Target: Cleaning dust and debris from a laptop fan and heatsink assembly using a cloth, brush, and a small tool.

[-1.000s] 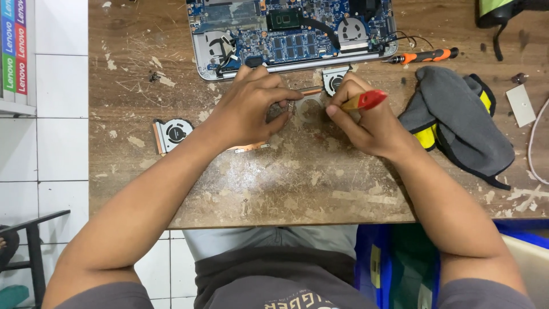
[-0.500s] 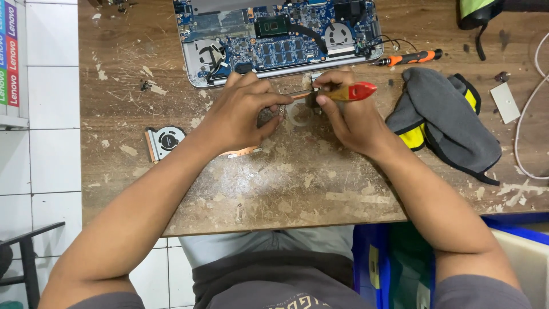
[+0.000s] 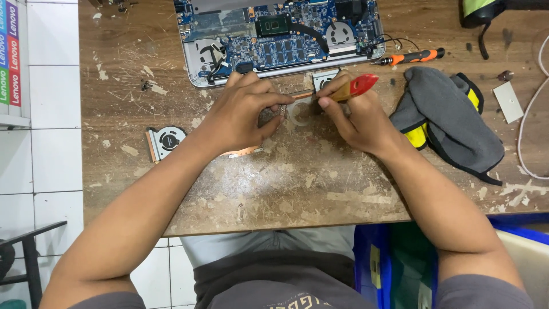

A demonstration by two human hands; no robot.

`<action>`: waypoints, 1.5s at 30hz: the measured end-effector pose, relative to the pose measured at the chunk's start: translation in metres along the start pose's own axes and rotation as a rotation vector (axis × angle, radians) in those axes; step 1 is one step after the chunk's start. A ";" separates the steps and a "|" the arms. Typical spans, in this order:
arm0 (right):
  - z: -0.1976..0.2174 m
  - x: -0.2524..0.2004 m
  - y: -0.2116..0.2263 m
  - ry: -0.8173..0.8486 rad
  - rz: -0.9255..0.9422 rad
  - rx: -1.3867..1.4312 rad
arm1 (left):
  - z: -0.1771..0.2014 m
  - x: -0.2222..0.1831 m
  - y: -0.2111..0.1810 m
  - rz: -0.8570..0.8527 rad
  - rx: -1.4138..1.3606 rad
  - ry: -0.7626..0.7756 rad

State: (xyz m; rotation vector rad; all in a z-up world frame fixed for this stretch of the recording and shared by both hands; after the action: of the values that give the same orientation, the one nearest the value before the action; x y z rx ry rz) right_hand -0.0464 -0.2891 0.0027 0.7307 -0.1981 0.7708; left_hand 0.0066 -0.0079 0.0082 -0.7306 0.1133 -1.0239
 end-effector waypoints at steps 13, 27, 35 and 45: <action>-0.007 0.010 0.021 -0.016 -0.030 0.184 | 0.000 0.000 0.003 0.002 0.007 0.005; -0.015 -0.003 0.018 0.025 -0.045 0.163 | 0.000 -0.001 0.002 -0.018 -0.006 -0.006; -0.002 0.018 0.046 0.084 -0.080 0.248 | -0.002 0.000 0.004 -0.016 -0.010 -0.002; 0.011 0.025 0.059 0.120 -0.156 0.362 | -0.003 0.001 0.004 -0.007 -0.003 0.017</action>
State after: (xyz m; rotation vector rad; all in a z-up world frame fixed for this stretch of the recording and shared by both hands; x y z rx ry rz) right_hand -0.0687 -0.2538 0.0525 1.0252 0.1102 0.7062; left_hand 0.0091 -0.0092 0.0034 -0.7260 0.1269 -1.0371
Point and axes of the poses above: each hand's wrist, its own x-axis towards the middle knuckle, its own z-axis out of the back of the hand, y = z × x, the point moved 1 cm from there along x, towards the middle knuckle, and after that the axes turned 9 degrees about y, right-handed, at the moved point
